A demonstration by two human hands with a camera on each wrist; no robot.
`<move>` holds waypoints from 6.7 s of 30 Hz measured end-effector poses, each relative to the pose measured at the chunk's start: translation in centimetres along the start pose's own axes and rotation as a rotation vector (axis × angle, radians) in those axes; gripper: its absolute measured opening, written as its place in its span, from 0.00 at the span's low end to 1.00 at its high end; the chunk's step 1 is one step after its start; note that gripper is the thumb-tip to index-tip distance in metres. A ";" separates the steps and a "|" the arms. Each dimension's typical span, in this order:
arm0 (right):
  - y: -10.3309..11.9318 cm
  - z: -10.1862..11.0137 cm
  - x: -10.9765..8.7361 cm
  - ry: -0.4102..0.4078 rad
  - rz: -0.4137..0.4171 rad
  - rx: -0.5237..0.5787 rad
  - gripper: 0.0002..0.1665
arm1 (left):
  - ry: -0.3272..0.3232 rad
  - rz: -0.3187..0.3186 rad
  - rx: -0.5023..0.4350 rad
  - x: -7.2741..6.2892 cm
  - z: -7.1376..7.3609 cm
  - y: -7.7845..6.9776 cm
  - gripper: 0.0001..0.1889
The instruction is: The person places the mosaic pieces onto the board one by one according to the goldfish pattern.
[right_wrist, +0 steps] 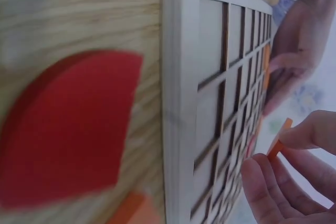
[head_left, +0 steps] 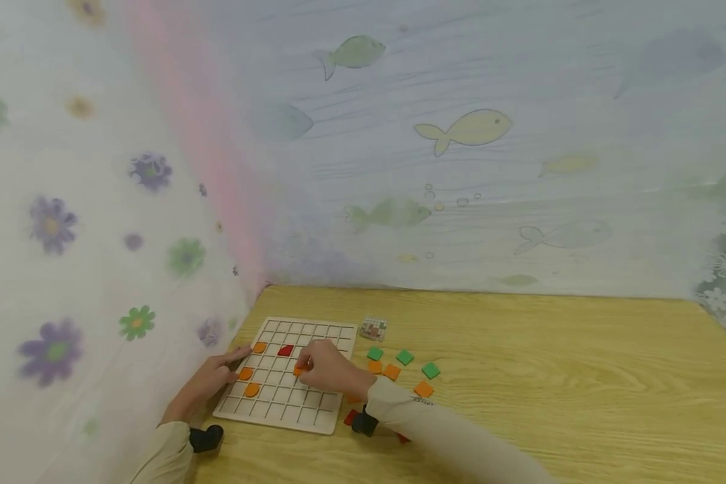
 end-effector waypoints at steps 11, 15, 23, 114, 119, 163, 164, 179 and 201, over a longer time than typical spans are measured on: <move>-0.8 -2.3 2.8 -0.041 0.052 -0.008 0.10 | -0.030 -0.013 0.007 0.1 0.0 -0.1 0.34; -1.2 -2.9 3.7 -0.048 0.032 -0.049 0.09 | -0.027 -0.004 -0.009 0.0 0.1 0.1 0.34; -0.9 -3.7 4.9 0.010 -0.044 -0.123 0.07 | -0.041 -0.003 0.002 0.2 0.0 0.2 0.34; -0.6 5.4 -8.6 0.259 0.099 -0.165 0.16 | -0.012 0.033 -0.001 0.2 0.1 0.0 0.34; -0.8 5.4 -8.8 0.245 0.093 -0.160 0.09 | -0.005 0.026 -0.005 0.2 0.1 0.0 0.34; 0.5 2.6 -3.5 0.150 0.074 -0.018 0.08 | 0.000 0.032 -0.024 0.1 -0.1 0.1 0.36; 0.5 2.4 -3.3 0.151 0.077 -0.018 0.07 | -0.003 0.032 -0.020 0.1 -0.2 0.2 0.36; -0.1 -0.3 -0.2 0.107 0.032 0.065 0.07 | -0.018 0.012 -0.007 0.1 0.1 0.0 0.34; 0.5 -4.0 4.9 0.177 0.082 -0.093 0.09 | -0.023 -0.019 0.005 0.0 0.2 0.1 0.32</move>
Point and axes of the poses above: each hand's wrist, its own x-axis towards the middle knuckle, its own z-axis out of the back of the hand, y = z × x, the point moved 3 cm from there along x, towards the middle knuckle, and after that the axes turned 12 degrees about z, right-handed, at the moved point
